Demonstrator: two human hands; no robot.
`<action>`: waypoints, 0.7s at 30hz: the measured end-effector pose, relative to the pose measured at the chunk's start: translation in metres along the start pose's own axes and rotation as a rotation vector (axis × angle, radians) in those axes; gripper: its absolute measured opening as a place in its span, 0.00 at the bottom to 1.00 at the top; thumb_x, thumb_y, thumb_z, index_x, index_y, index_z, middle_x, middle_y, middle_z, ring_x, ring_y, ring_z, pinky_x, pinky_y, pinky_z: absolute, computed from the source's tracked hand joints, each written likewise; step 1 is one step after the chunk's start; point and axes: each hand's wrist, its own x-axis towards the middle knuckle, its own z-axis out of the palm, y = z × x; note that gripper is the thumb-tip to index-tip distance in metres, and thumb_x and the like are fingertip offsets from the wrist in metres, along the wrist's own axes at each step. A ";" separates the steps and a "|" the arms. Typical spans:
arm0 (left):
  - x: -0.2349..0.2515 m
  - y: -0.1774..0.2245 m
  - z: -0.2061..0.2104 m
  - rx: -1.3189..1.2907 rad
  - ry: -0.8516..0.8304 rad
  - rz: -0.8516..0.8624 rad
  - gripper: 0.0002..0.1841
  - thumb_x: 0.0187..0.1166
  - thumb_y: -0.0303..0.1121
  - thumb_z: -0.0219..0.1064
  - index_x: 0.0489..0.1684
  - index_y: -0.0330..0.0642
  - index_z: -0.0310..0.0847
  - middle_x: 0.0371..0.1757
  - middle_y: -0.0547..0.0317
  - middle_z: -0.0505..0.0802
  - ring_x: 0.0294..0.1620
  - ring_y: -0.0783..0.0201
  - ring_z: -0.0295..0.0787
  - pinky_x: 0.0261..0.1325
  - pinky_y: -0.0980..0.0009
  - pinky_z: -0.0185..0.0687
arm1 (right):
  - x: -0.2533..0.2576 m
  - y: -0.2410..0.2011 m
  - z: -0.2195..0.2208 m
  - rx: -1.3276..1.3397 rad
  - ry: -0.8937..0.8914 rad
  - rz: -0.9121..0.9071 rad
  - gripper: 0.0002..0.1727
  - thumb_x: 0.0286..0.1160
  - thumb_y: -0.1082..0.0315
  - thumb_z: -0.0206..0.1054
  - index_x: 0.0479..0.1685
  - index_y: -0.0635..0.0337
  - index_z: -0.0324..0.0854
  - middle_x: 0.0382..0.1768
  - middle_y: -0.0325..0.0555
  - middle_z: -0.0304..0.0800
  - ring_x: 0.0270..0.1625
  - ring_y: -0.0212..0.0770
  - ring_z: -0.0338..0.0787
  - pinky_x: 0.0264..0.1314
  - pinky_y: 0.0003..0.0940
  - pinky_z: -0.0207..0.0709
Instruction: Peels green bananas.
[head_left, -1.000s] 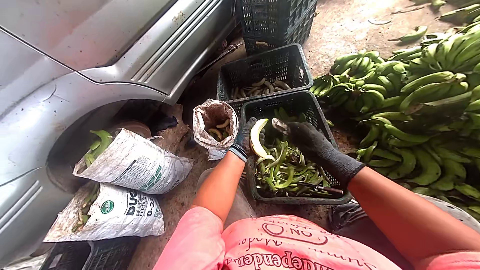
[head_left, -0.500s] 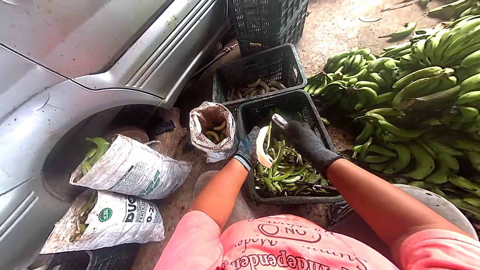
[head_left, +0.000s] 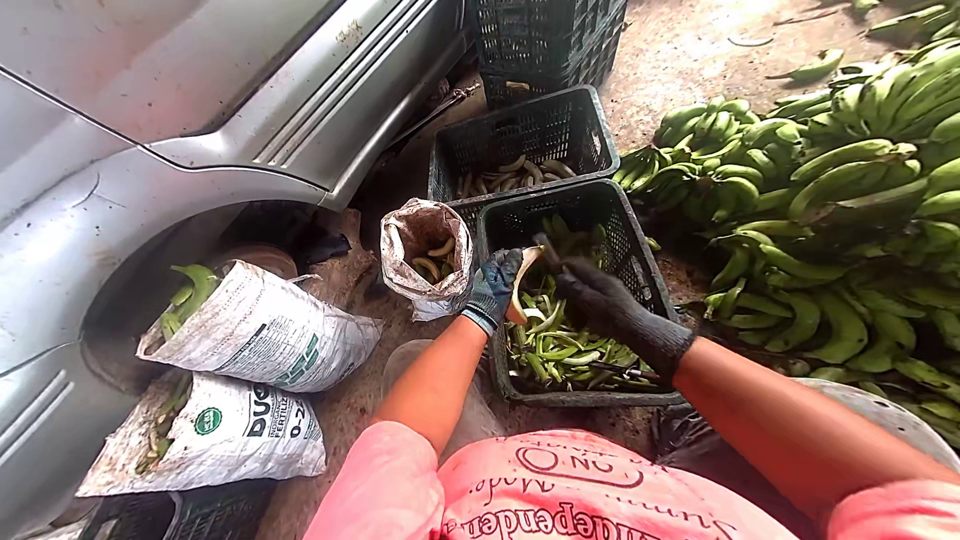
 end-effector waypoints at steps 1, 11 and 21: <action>-0.001 0.000 0.001 -0.002 0.002 0.004 0.26 0.90 0.59 0.52 0.62 0.48 0.85 0.44 0.54 0.93 0.41 0.60 0.91 0.49 0.55 0.89 | 0.008 0.017 0.001 0.019 -0.053 0.186 0.23 0.92 0.47 0.53 0.72 0.49 0.77 0.34 0.51 0.88 0.27 0.46 0.87 0.30 0.47 0.86; 0.059 0.030 -0.102 0.698 0.354 0.089 0.26 0.92 0.52 0.50 0.78 0.47 0.78 0.74 0.48 0.86 0.78 0.55 0.80 0.85 0.52 0.69 | -0.015 -0.027 -0.070 0.055 0.209 0.320 0.27 0.92 0.44 0.52 0.78 0.48 0.72 0.41 0.52 0.89 0.30 0.46 0.88 0.32 0.49 0.86; 0.125 0.011 -0.026 0.935 0.030 0.069 0.23 0.86 0.45 0.59 0.77 0.52 0.80 0.75 0.50 0.86 0.80 0.50 0.77 0.83 0.46 0.70 | -0.035 -0.031 -0.128 0.180 0.383 0.278 0.23 0.90 0.44 0.54 0.72 0.45 0.74 0.42 0.47 0.90 0.25 0.43 0.90 0.25 0.42 0.89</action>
